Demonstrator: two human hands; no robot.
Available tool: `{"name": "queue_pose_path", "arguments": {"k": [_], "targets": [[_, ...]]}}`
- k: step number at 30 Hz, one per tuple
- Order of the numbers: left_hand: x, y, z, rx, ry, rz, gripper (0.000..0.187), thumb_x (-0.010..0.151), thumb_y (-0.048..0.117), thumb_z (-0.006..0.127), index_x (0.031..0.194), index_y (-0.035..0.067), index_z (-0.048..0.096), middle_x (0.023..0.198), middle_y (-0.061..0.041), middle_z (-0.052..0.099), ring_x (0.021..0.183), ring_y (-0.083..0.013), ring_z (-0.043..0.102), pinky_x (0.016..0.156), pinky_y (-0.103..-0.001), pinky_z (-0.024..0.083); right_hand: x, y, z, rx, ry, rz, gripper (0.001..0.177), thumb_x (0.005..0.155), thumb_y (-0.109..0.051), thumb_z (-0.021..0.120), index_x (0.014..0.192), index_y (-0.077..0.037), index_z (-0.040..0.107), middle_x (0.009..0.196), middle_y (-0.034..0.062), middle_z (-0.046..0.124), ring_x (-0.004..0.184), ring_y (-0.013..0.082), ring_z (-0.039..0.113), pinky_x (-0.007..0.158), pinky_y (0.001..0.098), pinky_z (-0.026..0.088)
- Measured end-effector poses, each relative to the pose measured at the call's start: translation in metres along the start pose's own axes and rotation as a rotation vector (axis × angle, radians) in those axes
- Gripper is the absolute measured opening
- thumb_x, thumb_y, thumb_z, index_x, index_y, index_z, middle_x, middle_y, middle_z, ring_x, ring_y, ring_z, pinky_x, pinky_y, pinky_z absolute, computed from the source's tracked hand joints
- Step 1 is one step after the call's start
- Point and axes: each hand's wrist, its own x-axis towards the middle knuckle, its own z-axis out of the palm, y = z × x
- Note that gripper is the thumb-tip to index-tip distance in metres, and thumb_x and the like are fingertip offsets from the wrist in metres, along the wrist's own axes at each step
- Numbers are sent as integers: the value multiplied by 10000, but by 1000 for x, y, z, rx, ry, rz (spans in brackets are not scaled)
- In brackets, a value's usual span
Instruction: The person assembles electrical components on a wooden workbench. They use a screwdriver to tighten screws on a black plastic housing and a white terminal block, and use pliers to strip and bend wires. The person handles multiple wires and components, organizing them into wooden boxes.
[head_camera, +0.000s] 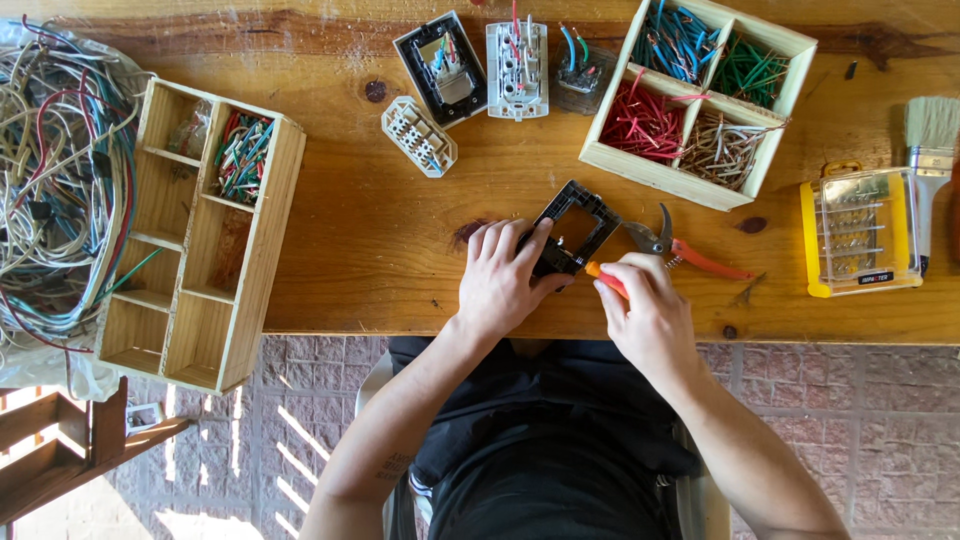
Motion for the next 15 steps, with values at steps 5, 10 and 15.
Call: {"name": "queue_pose_path", "arguments": {"k": [5, 10, 15], "targets": [[-3, 1, 2, -12, -5, 2, 747, 758, 566, 803, 1316, 88, 662, 1136, -132, 603, 1142, -325, 610, 1081, -484, 440, -3, 5, -2, 15, -103, 67, 158, 1011, -299, 700, 1059, -155, 747, 892, 13, 677, 822, 259, 722, 668, 386, 594], [-1, 1, 0, -16, -8, -1, 743, 760, 550, 805, 1317, 80, 661, 1145, -133, 599, 1152, -323, 605, 1090, -480, 437, 15, -9, -11, 148, -278, 210, 215, 1004, -208, 680, 1135, -37, 693, 954, 141, 671, 794, 365, 725, 632, 496, 612], [0, 4, -1, -5, -16, -4, 748, 777, 545, 798, 1327, 60, 648, 1140, -136, 596, 1148, -320, 607, 1093, -480, 437, 4, 5, -1, 42, -162, 103, 159, 954, -265, 755, 1044, -143, 711, 968, 27, 682, 851, 299, 730, 649, 429, 592]]}}
